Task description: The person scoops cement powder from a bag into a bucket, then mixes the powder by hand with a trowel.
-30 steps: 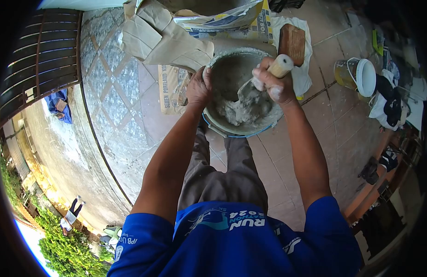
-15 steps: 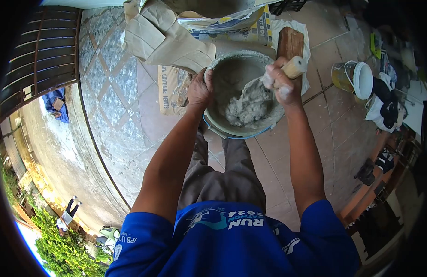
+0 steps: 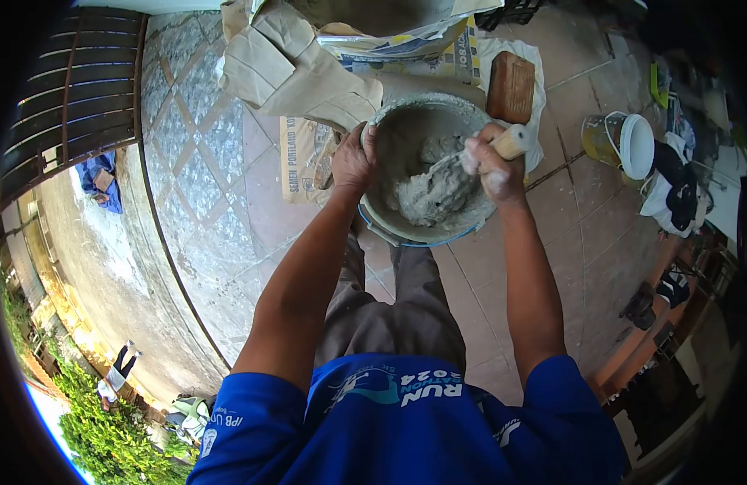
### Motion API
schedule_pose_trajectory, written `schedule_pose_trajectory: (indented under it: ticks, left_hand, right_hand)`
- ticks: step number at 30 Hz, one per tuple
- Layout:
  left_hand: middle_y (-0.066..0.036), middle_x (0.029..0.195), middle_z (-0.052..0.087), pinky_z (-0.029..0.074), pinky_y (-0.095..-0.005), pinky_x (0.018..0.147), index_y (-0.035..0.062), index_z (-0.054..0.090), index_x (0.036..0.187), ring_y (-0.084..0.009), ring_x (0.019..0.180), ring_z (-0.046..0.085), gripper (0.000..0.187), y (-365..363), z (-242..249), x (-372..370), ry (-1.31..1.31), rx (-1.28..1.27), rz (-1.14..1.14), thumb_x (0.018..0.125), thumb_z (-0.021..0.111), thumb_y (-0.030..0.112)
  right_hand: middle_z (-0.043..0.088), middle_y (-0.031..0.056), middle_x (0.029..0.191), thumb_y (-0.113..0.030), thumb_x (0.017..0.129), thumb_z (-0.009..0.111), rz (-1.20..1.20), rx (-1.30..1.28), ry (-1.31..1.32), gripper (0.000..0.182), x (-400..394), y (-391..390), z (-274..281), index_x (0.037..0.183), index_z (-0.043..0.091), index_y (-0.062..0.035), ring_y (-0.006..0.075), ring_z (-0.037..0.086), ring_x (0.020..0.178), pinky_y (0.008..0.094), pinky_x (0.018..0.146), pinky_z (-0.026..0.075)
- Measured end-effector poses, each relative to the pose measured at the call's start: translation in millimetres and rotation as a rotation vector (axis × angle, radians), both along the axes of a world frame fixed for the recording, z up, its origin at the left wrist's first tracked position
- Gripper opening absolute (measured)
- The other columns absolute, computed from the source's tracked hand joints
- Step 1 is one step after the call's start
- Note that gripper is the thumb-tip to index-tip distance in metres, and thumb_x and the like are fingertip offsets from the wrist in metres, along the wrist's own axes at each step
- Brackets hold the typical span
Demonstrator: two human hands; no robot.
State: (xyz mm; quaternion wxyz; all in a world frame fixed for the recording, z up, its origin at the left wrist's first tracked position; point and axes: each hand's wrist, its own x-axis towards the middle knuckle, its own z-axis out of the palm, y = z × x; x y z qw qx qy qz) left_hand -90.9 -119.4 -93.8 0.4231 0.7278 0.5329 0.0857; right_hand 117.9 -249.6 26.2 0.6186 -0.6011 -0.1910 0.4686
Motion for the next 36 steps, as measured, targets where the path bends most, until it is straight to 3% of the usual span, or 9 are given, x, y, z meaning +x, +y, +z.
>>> schedule_pose_trajectory:
  ticks: [2,6,11,16,19,23,28,34,36]
  left_hand:
    - [-0.024,0.117,0.064,0.046,-0.0469,0.096,0.0091,0.061,0.128,-0.0409,0.111,0.06,0.056,-2.1,1.0,-3.1,0.009,-0.017,-0.011,0.101,0.039,0.053]
    - [-0.023,0.116,0.065,0.045,-0.0467,0.097,0.0092,0.061,0.128,-0.0403,0.112,0.06,0.057,2.2,1.6,1.2,0.042,0.023,-0.029,0.101,0.037,0.054]
    - [-0.023,0.116,0.065,0.046,-0.0472,0.097,0.0088,0.062,0.127,-0.0405,0.113,0.06,0.057,1.5,3.0,-1.1,0.029,0.011,-0.013,0.101,0.036,0.054]
    - [-0.024,0.114,0.065,0.046,-0.0477,0.095,0.0078,0.062,0.126,-0.0411,0.111,0.06,0.057,1.8,0.4,1.1,0.023,0.022,-0.031,0.102,0.036,0.052]
    - [-0.025,0.114,0.065,0.046,-0.0475,0.095,0.0073,0.061,0.126,-0.0416,0.111,0.059,0.057,1.2,12.9,1.0,0.005,-0.026,-0.028,0.102,0.036,0.053]
    - [-0.025,0.113,0.065,0.046,-0.0469,0.095,0.0067,0.061,0.125,-0.0423,0.11,0.059,0.057,-0.1,7.6,0.5,0.003,0.013,-0.017,0.102,0.037,0.052]
    - [-0.025,0.113,0.065,0.046,-0.0462,0.095,0.0049,0.061,0.126,-0.0424,0.11,0.059,0.056,0.8,4.2,-0.3,-0.02,0.015,-0.012,0.102,0.038,0.05]
    - [-0.025,0.116,0.064,0.045,-0.0461,0.097,0.0019,0.061,0.124,-0.0422,0.112,0.059,0.058,0.2,7.4,0.6,-0.022,0.032,-0.006,0.102,0.038,0.05]
    - [-0.025,0.117,0.064,0.045,-0.0459,0.098,0.0017,0.061,0.124,-0.0419,0.112,0.059,0.058,-0.5,8.1,-0.4,-0.024,-0.003,-0.012,0.102,0.039,0.05]
  right_hand:
    - [0.057,0.0028,0.062,-0.01,0.085,0.065,-0.174,0.117,-0.098,0.019,15.8,9.3,40.1,0.07,0.054,-0.0062,0.0111,0.052,0.055,0.0267,0.054,0.041]
    - [0.059,0.0028,0.068,-0.012,0.086,0.066,-0.392,0.21,-0.184,0.018,4.4,31.0,-15.1,0.074,0.054,-0.0058,0.0108,0.053,0.062,0.0263,0.06,0.042]
    - [0.055,-0.0002,0.062,-0.011,0.082,0.068,-0.134,0.045,-0.131,0.02,-56.7,10.8,-89.2,0.071,0.053,-0.0073,0.0093,0.051,0.057,0.0279,0.056,0.042]
    - [0.056,0.0011,0.063,-0.011,0.082,0.068,-0.01,-0.078,-0.044,0.02,-24.6,-6.0,1.2,0.07,0.054,-0.0067,0.0098,0.053,0.056,0.0276,0.054,0.042]
    - [0.058,0.0041,0.066,-0.012,0.084,0.069,-0.336,0.15,-0.159,0.019,0.7,0.9,45.3,0.073,0.054,-0.0058,0.0123,0.054,0.059,0.0275,0.056,0.044]
    - [0.06,0.0042,0.07,-0.011,0.087,0.067,-0.533,0.21,-0.388,0.018,-1.3,29.8,-9.8,0.077,0.054,-0.0055,0.0123,0.056,0.065,0.0281,0.064,0.046]
    - [0.058,0.0018,0.068,-0.009,0.082,0.068,-0.335,0.102,-0.044,0.018,-58.3,35.6,-94.9,0.072,0.052,-0.0064,0.0112,0.054,0.065,0.0279,0.065,0.044]
    - [0.056,0.0026,0.065,-0.01,0.085,0.064,0.023,0.019,0.066,0.017,-24.8,-10.4,-32.7,0.072,0.053,-0.0065,0.0112,0.052,0.062,0.0278,0.06,0.043]
    - [0.057,0.0039,0.068,-0.009,0.084,0.065,-0.177,0.124,0.062,0.017,-1.3,-14.8,9.2,0.073,0.053,-0.006,0.0123,0.053,0.063,0.0283,0.061,0.044]
